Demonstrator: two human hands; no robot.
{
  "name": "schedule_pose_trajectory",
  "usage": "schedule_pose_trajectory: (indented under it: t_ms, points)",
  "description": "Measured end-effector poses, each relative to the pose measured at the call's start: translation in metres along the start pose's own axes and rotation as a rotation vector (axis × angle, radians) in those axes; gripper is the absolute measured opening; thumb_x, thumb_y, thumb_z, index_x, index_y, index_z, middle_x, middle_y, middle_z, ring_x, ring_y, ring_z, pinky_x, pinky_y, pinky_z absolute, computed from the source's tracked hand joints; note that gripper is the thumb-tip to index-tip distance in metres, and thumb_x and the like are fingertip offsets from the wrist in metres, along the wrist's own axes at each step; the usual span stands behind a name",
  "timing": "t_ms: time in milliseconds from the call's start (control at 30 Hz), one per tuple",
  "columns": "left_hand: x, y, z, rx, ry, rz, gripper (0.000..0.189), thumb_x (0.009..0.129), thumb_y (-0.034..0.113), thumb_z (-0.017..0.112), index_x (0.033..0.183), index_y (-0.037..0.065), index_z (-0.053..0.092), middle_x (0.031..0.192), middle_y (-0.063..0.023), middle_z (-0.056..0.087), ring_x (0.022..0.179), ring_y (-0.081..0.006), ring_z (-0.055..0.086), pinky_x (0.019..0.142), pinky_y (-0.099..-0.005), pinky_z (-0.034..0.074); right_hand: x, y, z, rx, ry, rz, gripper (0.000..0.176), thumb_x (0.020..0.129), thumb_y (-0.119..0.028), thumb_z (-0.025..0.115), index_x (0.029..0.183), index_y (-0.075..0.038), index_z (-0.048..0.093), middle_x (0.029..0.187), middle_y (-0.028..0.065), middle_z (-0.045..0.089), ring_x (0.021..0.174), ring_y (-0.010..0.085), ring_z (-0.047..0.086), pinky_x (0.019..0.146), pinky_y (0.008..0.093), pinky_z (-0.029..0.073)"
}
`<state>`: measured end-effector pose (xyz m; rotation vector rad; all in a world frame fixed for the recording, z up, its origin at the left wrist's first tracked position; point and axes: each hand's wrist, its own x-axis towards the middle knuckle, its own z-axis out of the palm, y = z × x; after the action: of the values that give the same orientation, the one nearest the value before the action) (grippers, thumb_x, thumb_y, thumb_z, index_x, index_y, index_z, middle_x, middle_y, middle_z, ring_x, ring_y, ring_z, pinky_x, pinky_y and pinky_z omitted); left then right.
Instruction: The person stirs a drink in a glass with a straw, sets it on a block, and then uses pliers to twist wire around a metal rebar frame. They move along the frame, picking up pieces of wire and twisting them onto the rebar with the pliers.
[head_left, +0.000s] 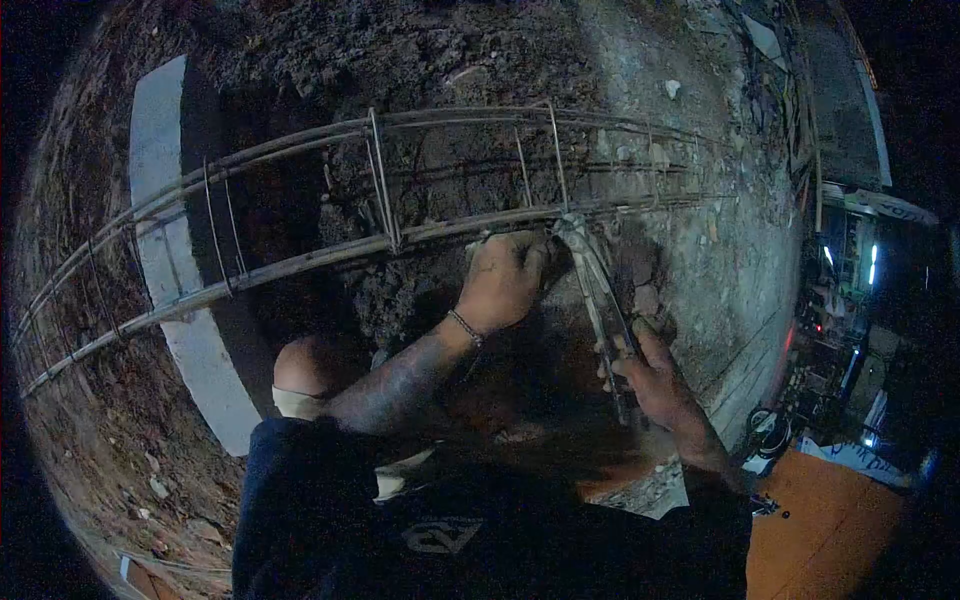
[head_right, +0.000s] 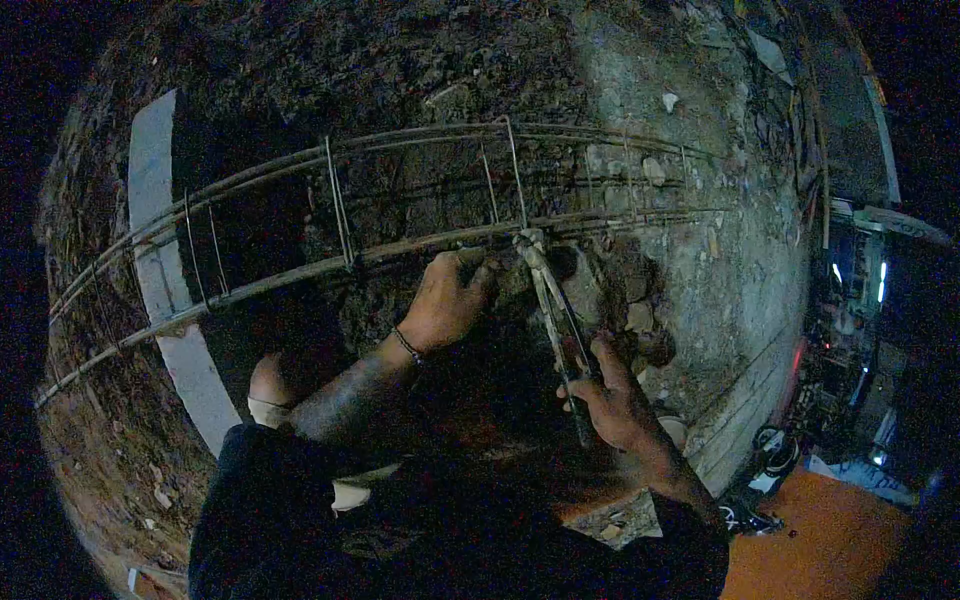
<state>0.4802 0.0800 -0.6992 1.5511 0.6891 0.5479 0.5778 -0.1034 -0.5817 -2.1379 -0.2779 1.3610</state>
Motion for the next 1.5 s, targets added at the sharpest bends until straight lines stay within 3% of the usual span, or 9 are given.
schedule_pose_trajectory:
  t_ms: [367, 400, 600, 733, 833, 900, 967, 1267, 1500]
  points:
    - [0.001, 0.004, -0.004, 0.062, -0.080, -0.020, 0.017, 0.074, 0.013, 0.049, 0.081, 0.000, 0.058, 0.071, -0.0210, 0.057, 0.071, -0.0379, 0.054, 0.063, -0.0420, 0.042, -0.009, -0.056, 0.022, -0.237, 0.105, 0.346, 0.037, 0.081, -0.009, 0.044, 0.115, -0.002, 0.032, 0.081, 0.0120, 0.052, 0.064, 0.0200, 0.053, 0.059, 0.0325, 0.047]
    - [-0.002, 0.003, -0.002, 0.066, -0.086, -0.015, 0.017, 0.074, 0.013, 0.049, 0.081, 0.000, 0.058, 0.071, -0.0210, 0.057, 0.071, -0.0379, 0.054, 0.063, -0.0420, 0.042, -0.002, -0.034, 0.008, -0.728, 0.225, -0.149, 0.033, 0.081, -0.010, 0.044, 0.110, 0.000, 0.034, 0.076, 0.0141, 0.052, 0.064, 0.0256, 0.054, 0.057, 0.0360, 0.047]
    - [0.034, 0.046, 0.046, 0.199, -0.078, 0.991, 0.031, 0.060, 0.018, 0.061, 0.087, 0.004, 0.055, 0.082, -0.0122, 0.053, 0.077, -0.0305, 0.051, 0.066, -0.0375, 0.042, -0.015, -0.092, 0.016, -1.278, 0.153, -0.109, 0.025, 0.074, -0.007, 0.050, 0.094, 0.003, 0.037, 0.072, 0.0242, 0.052, 0.067, 0.0422, 0.052, 0.059, 0.0455, 0.043]
    - [0.042, -0.002, 0.091, -0.215, -0.413, 0.755, 0.024, 0.060, 0.018, 0.059, 0.080, 0.005, 0.054, 0.074, -0.0083, 0.053, 0.066, -0.0255, 0.053, 0.058, -0.0368, 0.044, -0.015, -0.092, -0.001, -1.407, 0.168, -0.236, 0.026, 0.074, -0.009, 0.051, 0.094, 0.002, 0.037, 0.071, 0.0238, 0.051, 0.067, 0.0396, 0.054, 0.057, 0.0441, 0.044]
    - [0.045, 0.018, 0.072, 0.179, -0.356, 0.933, 0.024, 0.056, 0.020, 0.059, 0.075, 0.005, 0.055, 0.062, -0.0081, 0.053, 0.051, -0.0269, 0.053, 0.050, -0.0378, 0.044, -0.016, -0.101, -0.011, -1.025, 0.154, -0.315, 0.025, 0.079, -0.015, 0.052, 0.095, -0.001, 0.039, 0.071, 0.0203, 0.053, 0.062, 0.0328, 0.057, 0.049, 0.0410, 0.044]
    - [0.043, 0.028, 0.066, 0.261, -0.381, 0.872, 0.025, 0.055, 0.021, 0.059, 0.075, 0.006, 0.056, 0.063, -0.0091, 0.054, 0.054, -0.0274, 0.054, 0.051, -0.0379, 0.044, -0.016, -0.098, -0.029, 0.240, -0.173, 0.435, 0.025, 0.082, -0.026, 0.052, 0.091, -0.005, 0.041, 0.065, 0.0110, 0.052, 0.044, 0.0213, 0.051, 0.037, 0.0325, 0.039]
    - [0.041, 0.026, 0.073, 0.332, -0.404, 0.809, 0.026, 0.054, 0.023, 0.059, 0.075, 0.007, 0.057, 0.064, -0.0100, 0.055, 0.057, -0.0278, 0.055, 0.052, -0.0380, 0.044, -0.013, -0.104, -0.030, 0.271, -0.240, 0.510, 0.026, 0.083, -0.032, 0.050, 0.087, -0.007, 0.044, 0.063, 0.0065, 0.052, 0.037, 0.0160, 0.046, 0.032, 0.0275, 0.036]
    - [0.060, 0.024, 0.102, 0.358, -0.264, 0.771, 0.030, 0.056, 0.028, 0.064, 0.077, 0.007, 0.058, 0.074, -0.0090, 0.057, 0.063, -0.0238, 0.055, 0.055, -0.0352, 0.044, 0.015, -0.076, -0.076, -1.766, 0.122, -0.212, 0.030, 0.082, -0.025, 0.049, 0.099, 0.001, 0.049, 0.065, 0.0169, 0.057, 0.056, 0.0260, 0.058, 0.052, 0.0340, 0.046]
    - [0.074, 0.016, 0.112, -0.280, -0.259, 0.513, 0.035, 0.065, 0.036, 0.061, 0.091, 0.012, 0.057, 0.086, -0.0078, 0.057, 0.078, -0.0232, 0.055, 0.071, -0.0346, 0.045, 0.063, -0.079, -0.134, -1.646, 0.066, -0.446, 0.028, 0.081, -0.027, 0.049, 0.098, -0.006, 0.051, 0.071, 0.0155, 0.058, 0.059, 0.0296, 0.057, 0.055, 0.0374, 0.044]
